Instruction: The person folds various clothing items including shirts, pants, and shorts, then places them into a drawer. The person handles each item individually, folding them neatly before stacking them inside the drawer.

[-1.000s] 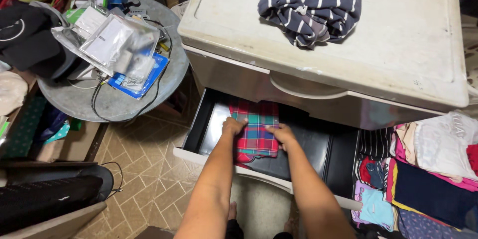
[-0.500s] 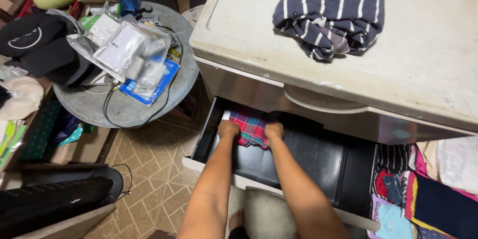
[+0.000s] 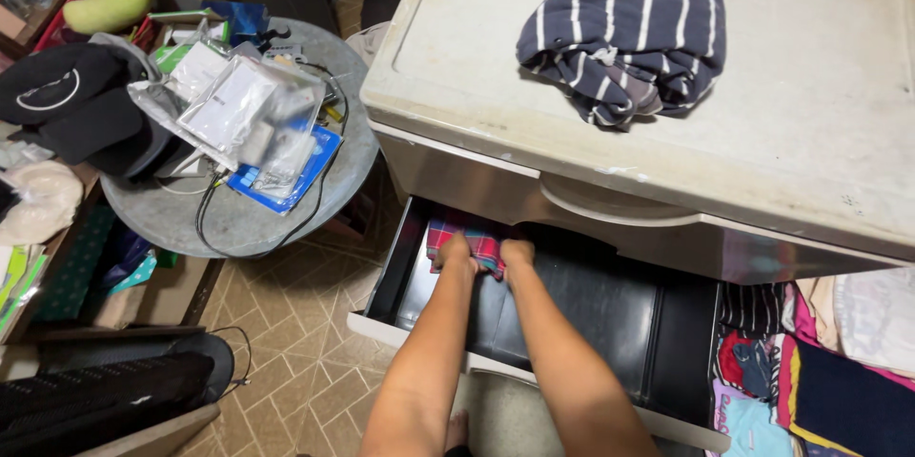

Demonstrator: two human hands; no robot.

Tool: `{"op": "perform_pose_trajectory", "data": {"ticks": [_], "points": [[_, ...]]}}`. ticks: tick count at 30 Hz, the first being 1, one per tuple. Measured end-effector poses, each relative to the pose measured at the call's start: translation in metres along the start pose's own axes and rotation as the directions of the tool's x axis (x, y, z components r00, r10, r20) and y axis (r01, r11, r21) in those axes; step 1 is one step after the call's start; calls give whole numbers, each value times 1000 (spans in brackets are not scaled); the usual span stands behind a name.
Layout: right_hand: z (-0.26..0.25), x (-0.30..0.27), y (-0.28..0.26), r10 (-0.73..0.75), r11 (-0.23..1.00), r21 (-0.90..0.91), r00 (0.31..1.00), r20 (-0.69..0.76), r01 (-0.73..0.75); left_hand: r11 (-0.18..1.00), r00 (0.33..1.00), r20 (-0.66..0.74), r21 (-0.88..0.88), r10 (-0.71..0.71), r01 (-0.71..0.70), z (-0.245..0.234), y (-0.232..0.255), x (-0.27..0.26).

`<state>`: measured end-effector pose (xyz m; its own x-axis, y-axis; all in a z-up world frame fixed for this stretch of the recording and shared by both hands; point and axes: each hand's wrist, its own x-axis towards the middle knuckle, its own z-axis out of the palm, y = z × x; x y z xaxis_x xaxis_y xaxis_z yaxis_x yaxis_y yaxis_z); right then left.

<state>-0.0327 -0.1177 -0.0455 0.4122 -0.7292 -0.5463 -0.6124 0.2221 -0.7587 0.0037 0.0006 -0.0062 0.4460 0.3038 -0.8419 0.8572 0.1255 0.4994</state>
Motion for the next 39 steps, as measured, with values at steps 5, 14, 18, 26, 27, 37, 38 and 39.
{"op": "perform_pose_trajectory", "data": {"ticks": [5,14,18,26,27,37,38,39], "points": [[-13,3,-1,-49,993,112,987,154,32,996,999,13,-84,-39,40,-8,4,7],[-66,-18,-15,54,996,65,984,170,-66,827,870,-159,427,466,-365,8,-3,-79],[-95,-35,-19,98,950,253,944,314,-182,774,842,-17,406,539,-487,39,-29,-102],[-186,-43,-17,-38,803,589,978,203,-91,919,702,636,-31,321,-393,96,-92,-181],[-202,-43,-17,-52,789,613,987,151,-53,928,679,670,-39,299,-370,102,-98,-195],[-367,-23,-20,-194,662,699,963,-189,271,874,435,834,-107,338,-474,160,-153,-350],[-381,-20,-18,-201,667,683,954,-220,298,864,416,845,-100,336,-494,164,-159,-362],[-394,-17,-16,-186,653,698,955,-231,295,875,400,860,-102,316,-473,169,-166,-373]]}}
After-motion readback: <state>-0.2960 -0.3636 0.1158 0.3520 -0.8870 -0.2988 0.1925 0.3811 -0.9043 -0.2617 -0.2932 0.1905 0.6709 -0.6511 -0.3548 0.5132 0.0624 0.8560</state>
